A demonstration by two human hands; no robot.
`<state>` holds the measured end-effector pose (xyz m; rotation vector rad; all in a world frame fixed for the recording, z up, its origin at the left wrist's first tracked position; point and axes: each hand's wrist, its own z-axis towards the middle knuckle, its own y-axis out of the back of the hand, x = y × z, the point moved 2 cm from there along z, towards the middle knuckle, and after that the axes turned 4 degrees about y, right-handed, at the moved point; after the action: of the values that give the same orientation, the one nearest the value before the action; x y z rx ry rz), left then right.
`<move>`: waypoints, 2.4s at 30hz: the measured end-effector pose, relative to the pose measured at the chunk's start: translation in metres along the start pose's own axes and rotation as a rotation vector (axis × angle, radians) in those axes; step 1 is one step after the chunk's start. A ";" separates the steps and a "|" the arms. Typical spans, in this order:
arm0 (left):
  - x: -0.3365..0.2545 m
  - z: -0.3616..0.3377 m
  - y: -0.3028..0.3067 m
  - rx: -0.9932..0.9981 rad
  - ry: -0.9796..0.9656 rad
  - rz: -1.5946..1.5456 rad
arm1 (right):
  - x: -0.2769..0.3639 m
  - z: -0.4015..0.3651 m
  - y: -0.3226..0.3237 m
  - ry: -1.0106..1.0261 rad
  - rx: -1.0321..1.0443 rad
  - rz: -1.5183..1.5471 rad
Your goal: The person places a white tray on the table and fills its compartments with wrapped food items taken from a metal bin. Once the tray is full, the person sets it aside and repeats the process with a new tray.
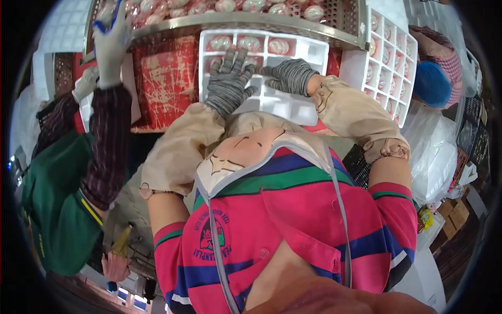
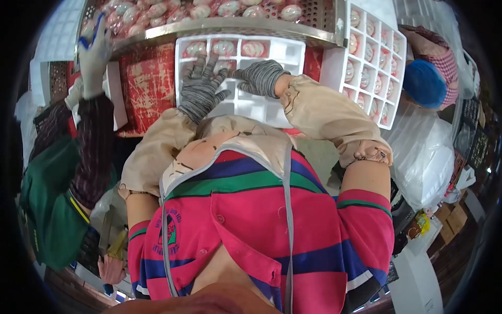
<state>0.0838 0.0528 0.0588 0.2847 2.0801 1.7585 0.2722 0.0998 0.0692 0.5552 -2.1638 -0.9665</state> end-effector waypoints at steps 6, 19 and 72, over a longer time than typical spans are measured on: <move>-0.001 0.006 -0.028 0.024 -0.035 -0.026 | -0.065 -0.005 0.106 -0.088 -0.612 0.399; -0.009 0.011 -0.016 -0.054 0.103 -0.230 | -0.117 0.073 0.107 -0.442 -0.209 0.471; -0.034 0.054 -0.023 -0.127 -0.016 -0.283 | -0.036 -0.035 -0.048 -0.085 -0.628 0.291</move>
<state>0.1393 0.0833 0.0355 -0.0316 1.8813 1.6992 0.3266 0.0750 0.0341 -0.1001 -1.7987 -1.4256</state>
